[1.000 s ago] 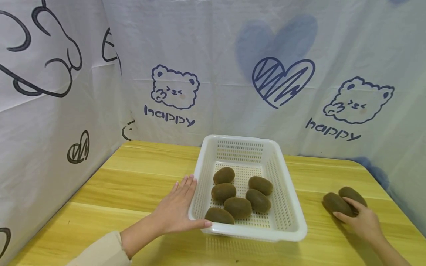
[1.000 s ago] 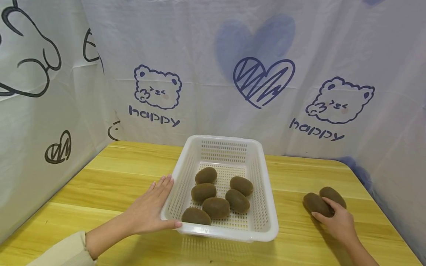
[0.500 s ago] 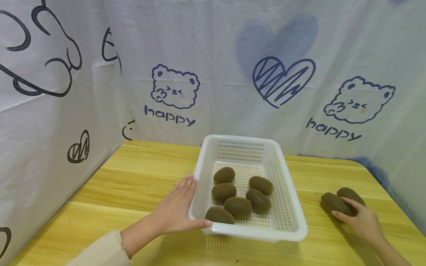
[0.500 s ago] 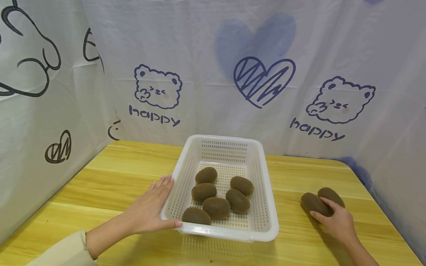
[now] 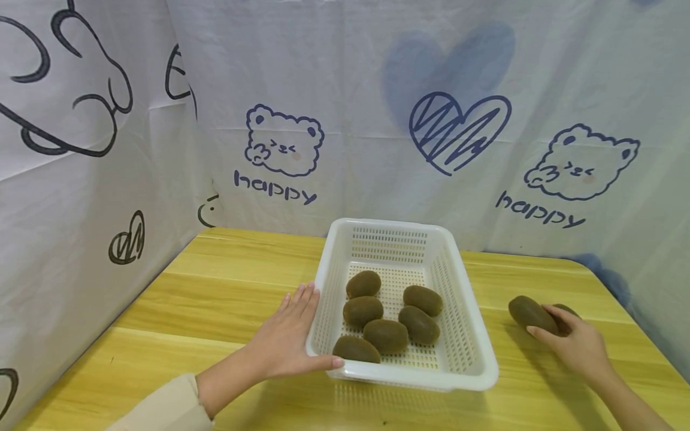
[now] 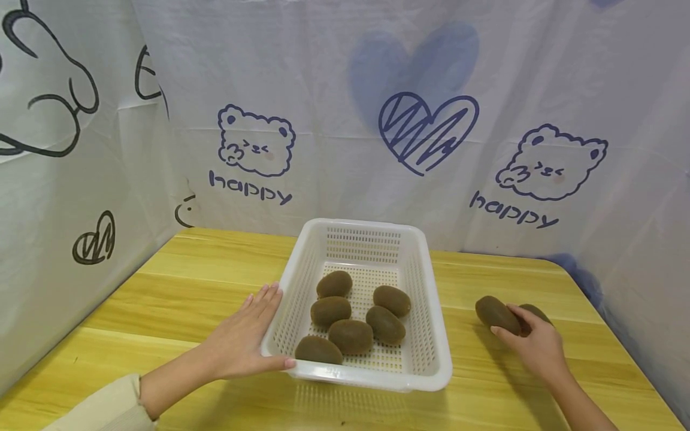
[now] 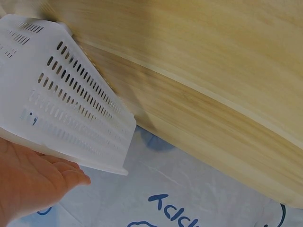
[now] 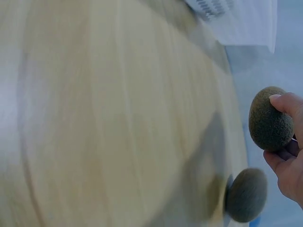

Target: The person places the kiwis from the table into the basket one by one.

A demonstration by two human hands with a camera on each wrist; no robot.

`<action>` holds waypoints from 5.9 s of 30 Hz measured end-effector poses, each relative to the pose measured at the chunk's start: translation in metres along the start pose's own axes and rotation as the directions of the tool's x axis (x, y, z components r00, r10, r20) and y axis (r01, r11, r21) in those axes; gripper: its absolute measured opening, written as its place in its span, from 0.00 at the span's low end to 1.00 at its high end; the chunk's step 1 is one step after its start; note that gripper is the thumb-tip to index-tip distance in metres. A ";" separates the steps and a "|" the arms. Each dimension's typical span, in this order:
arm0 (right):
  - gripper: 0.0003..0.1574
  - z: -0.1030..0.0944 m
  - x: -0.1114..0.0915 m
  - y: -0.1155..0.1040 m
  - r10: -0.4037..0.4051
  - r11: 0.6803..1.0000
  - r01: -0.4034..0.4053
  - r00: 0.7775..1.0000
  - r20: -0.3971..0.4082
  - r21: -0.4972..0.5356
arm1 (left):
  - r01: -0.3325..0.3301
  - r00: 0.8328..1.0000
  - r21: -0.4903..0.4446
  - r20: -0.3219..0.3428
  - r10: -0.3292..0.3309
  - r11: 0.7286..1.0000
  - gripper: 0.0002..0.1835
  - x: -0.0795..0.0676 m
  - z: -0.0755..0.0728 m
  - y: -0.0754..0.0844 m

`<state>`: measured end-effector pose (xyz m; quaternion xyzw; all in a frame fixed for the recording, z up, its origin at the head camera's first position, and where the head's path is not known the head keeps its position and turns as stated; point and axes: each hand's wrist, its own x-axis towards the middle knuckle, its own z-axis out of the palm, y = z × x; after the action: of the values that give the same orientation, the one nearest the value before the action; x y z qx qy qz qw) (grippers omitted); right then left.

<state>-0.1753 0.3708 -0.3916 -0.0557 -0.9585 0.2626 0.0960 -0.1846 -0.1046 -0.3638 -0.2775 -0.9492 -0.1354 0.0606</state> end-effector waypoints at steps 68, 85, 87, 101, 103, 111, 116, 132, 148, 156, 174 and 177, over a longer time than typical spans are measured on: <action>0.25 0.053 0.073 -0.154 -0.532 0.841 0.537 0.843 0.085 -0.065 | 0.017 1.000 -0.031 0.003 -0.017 0.999 0.61 0.000 0.002 -0.001; 0.22 0.029 0.061 -0.136 -0.480 0.877 0.481 0.874 -0.076 -0.008 | 0.017 1.000 -0.035 -0.001 -0.017 0.999 0.62 0.000 0.001 0.000; 0.22 0.026 0.060 -0.131 -0.461 0.886 0.463 0.883 -0.087 0.001 | 0.018 1.000 -0.035 -0.001 -0.018 0.999 0.62 0.000 0.002 -0.001; 0.32 0.009 0.051 -0.088 -0.366 0.929 0.369 0.920 -0.137 -0.004 | 0.025 1.000 -0.020 0.003 -0.025 0.999 0.62 0.001 0.004 -0.001; 0.33 0.009 0.049 -0.079 -0.357 0.933 0.359 0.921 -0.156 -0.020 | 0.024 1.000 -0.018 0.001 -0.024 1.000 0.62 0.001 0.004 -0.001; 0.36 0.006 0.042 -0.051 -0.275 0.961 0.272 0.946 -0.172 -0.042 | 0.018 1.000 -0.015 -0.007 -0.018 1.000 0.61 0.001 0.004 -0.001; 0.41 0.003 0.038 -0.035 -0.191 0.982 0.188 0.970 -0.151 -0.034 | 0.013 1.000 -0.018 -0.015 -0.013 1.000 0.61 0.001 0.004 -0.001; 0.44 0.001 0.022 0.008 -0.061 0.998 0.054 0.978 -0.198 -0.040 | 0.021 1.000 -0.020 -0.006 -0.021 1.000 0.61 0.000 0.003 0.000; 0.49 -0.005 0.020 0.037 0.090 0.996 -0.093 0.990 -0.108 -0.020 | 0.014 1.000 -0.018 -0.007 -0.014 1.000 0.61 0.001 0.004 -0.001; 0.51 -0.009 0.019 0.052 0.105 0.992 -0.108 0.993 -0.048 -0.062 | 0.009 1.000 -0.020 -0.007 -0.009 1.000 0.61 0.001 0.003 -0.001; 0.49 -0.009 0.018 0.064 0.140 0.988 -0.139 0.990 0.011 -0.063 | 0.017 1.000 -0.011 -0.012 -0.017 1.000 0.62 0.001 0.004 -0.002; 0.48 -0.009 0.017 0.064 0.141 0.988 -0.140 0.990 0.014 -0.071 | 0.014 1.000 -0.010 -0.013 -0.014 1.000 0.62 0.001 0.005 -0.002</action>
<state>-0.1869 0.4324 -0.4146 -0.1239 -0.9616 0.2357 0.0664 -0.1871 -0.1044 -0.3685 -0.2702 -0.9501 -0.1422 0.0643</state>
